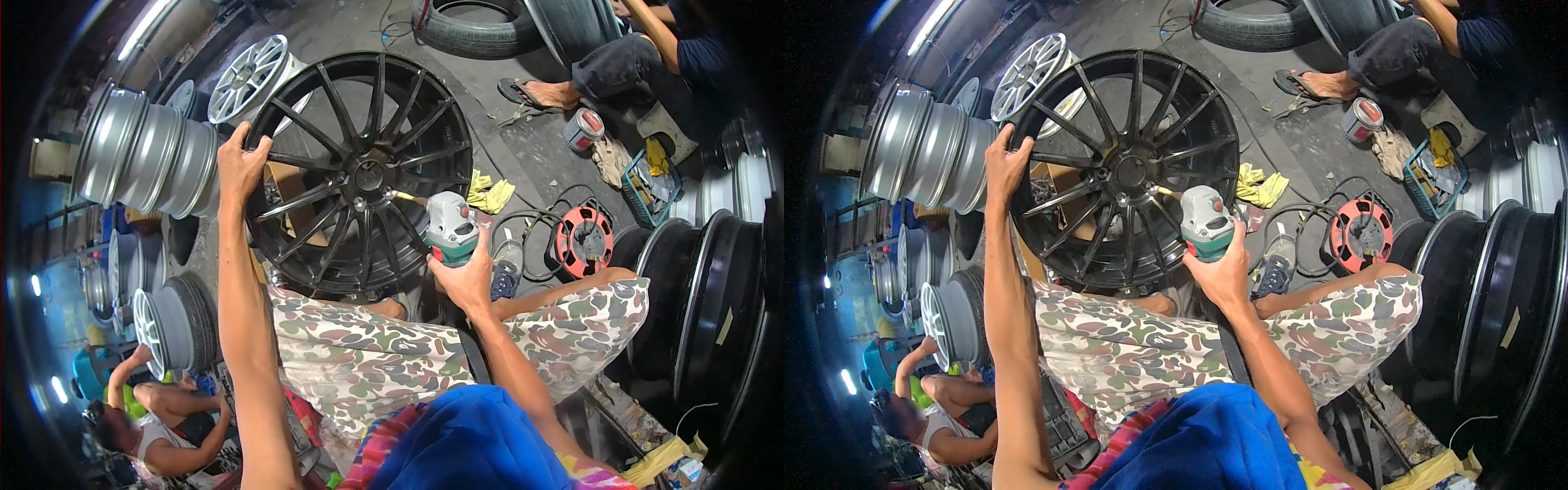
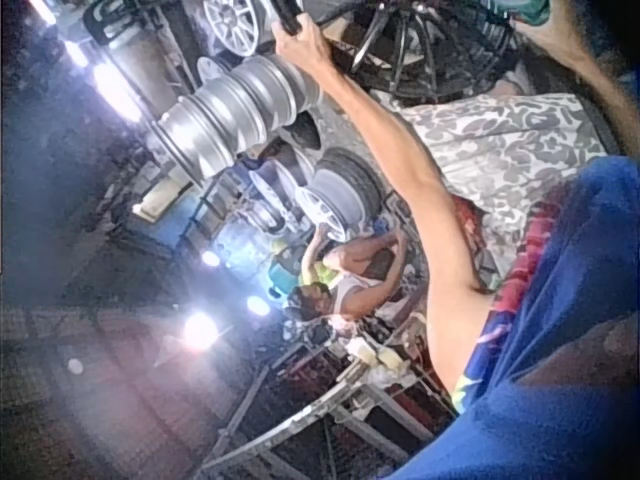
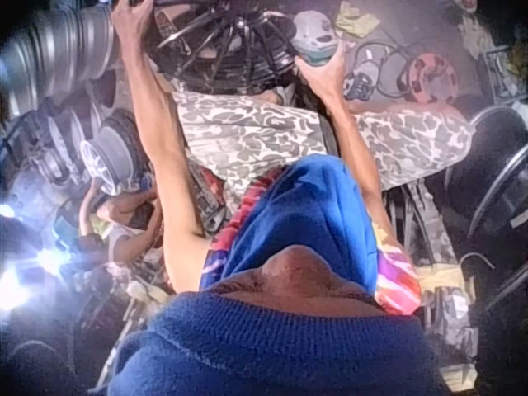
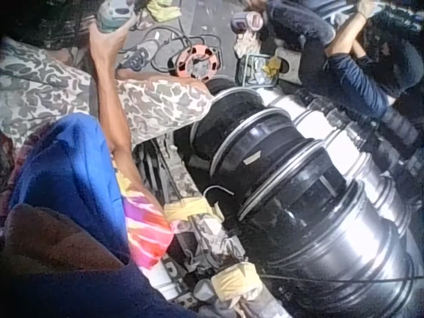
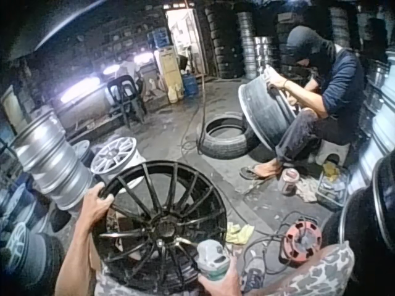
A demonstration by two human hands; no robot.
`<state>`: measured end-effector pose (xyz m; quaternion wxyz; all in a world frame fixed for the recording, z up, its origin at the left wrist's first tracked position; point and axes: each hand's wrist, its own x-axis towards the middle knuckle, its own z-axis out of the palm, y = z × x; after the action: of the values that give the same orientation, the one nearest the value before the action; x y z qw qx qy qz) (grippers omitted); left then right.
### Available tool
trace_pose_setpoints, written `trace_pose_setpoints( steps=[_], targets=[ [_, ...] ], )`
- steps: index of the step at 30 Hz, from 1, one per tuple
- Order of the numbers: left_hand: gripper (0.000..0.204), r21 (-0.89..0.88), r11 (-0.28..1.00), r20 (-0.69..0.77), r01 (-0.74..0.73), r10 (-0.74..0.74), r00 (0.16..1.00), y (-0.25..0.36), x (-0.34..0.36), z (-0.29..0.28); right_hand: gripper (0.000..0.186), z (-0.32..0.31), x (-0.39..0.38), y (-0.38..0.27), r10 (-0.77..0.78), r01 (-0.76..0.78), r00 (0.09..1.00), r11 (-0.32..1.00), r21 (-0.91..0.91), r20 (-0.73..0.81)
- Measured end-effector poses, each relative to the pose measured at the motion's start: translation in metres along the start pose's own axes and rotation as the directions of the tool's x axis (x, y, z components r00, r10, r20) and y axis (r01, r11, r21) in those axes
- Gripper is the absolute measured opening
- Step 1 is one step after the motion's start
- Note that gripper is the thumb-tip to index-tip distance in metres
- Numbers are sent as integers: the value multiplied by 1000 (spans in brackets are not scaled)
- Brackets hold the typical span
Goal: The person uses a power rotary tool to work on the center hub area of a black car rim held in their lap while sitting.
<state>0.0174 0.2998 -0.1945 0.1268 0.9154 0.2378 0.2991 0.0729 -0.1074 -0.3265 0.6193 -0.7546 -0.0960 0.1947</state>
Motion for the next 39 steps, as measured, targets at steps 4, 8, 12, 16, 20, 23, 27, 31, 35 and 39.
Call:
trace_pose_setpoints(
  steps=[4,8,12,16,20,23,27,31,35,39],
  targets=[
    [29,-10,999,38,43,-43,998,0,1,-2,81,5,5,7,-132,132,991,990,-48,-1],
    [28,-9,999,44,47,-47,998,8,-1,-3,84,18,12,9,-127,128,992,988,-83,16],
    [28,13,1000,28,5,-5,1000,10,-3,-6,90,31,15,15,-182,188,982,974,-130,53],
    [28,-23,999,44,31,-30,999,15,-3,-1,89,32,16,18,-187,189,982,965,-180,31],
    [30,-26,999,14,33,-33,999,-8,-6,-5,88,29,12,13,-135,138,990,985,-104,36],
    [34,-5,1000,14,23,-23,1000,-11,-6,-2,88,23,10,18,-143,143,990,986,-91,8],
    [35,3,1000,39,6,-6,999,-14,-4,-3,87,23,9,21,-130,129,992,990,-53,0],
    [35,-15,1000,28,-16,17,999,-25,-3,-3,84,27,10,23,-120,119,993,992,-28,-1],
    [38,-5,999,61,43,-42,997,-25,-2,-1,81,28,7,25,-126,126,992,992,-27,-13],
    [41,-11,1000,29,14,-14,999,-30,-4,-1,81,27,10,15,-117,117,993,993,12,8]
  ],
)
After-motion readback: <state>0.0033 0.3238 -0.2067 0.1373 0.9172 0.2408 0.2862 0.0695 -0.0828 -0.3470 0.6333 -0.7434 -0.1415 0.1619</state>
